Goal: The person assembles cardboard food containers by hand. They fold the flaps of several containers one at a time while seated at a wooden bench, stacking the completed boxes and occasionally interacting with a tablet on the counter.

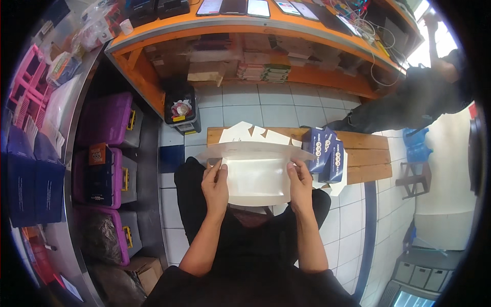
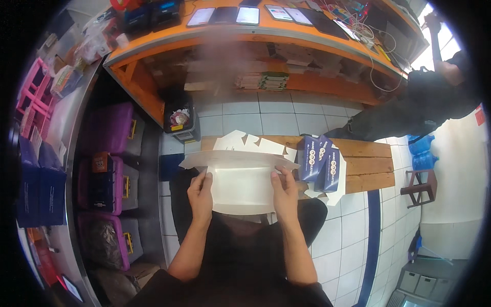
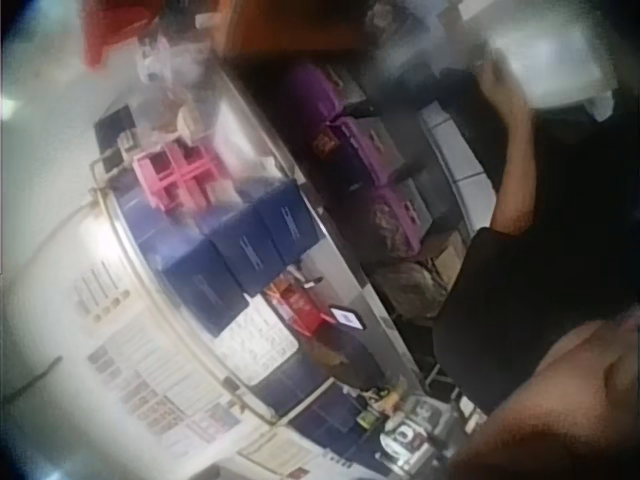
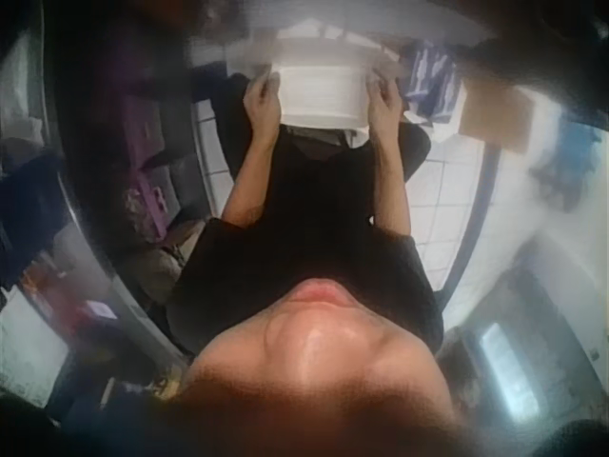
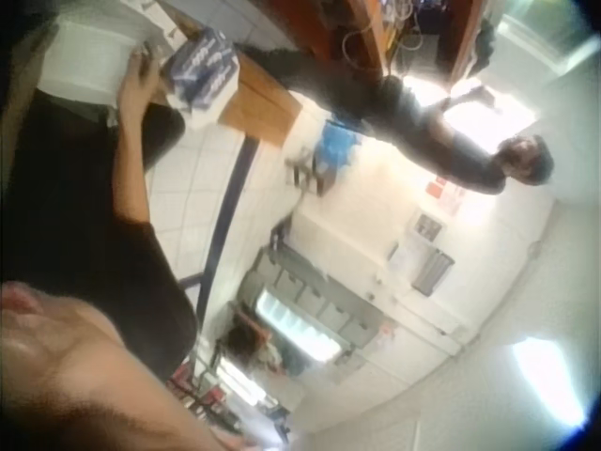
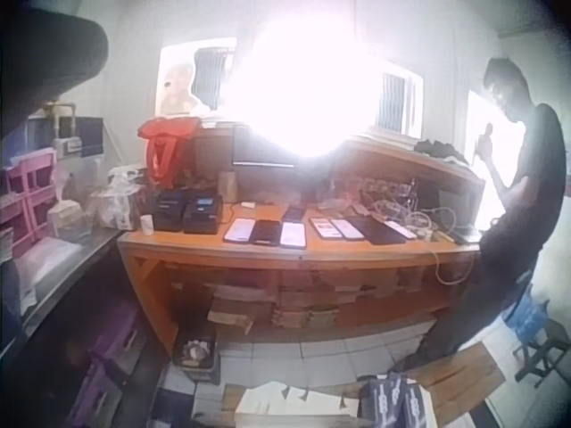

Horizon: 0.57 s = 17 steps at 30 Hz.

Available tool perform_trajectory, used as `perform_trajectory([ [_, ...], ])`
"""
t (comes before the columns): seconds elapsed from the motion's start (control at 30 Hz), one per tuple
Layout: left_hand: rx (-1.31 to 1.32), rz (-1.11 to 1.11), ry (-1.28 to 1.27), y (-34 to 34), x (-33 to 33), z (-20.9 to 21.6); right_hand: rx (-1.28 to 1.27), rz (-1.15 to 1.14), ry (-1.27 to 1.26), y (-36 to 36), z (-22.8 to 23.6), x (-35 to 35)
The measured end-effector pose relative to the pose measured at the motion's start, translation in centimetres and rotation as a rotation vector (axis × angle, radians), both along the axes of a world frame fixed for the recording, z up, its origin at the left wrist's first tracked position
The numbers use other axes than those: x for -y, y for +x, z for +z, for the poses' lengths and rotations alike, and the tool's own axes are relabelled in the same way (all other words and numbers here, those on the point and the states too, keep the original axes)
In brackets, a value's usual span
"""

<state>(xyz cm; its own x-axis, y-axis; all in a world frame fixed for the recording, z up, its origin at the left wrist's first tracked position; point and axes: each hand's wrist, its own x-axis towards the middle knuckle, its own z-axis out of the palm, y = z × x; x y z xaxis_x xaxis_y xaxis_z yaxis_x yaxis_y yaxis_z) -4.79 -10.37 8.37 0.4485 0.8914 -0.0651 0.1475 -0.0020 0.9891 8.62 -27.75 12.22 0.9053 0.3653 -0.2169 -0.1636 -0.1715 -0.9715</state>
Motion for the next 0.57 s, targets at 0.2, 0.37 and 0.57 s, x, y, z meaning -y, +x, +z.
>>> perform_trajectory([
  [0.2, 0.448, -0.079, -0.704, -0.5, 0.4, 0.2, -0.151, 0.011, 0.053, 1.3, 0.7, 0.9],
  [0.37, 0.404, -0.079, -0.691, -0.7, 0.2, 0.7, -0.235, 0.104, 0.013, 2.3, 1.9, 1.5],
  [0.57, 0.496, -0.095, -0.725, -1.1, 0.2, -0.2, -0.314, 0.231, 0.114, 2.7, 2.2, 2.2],
])
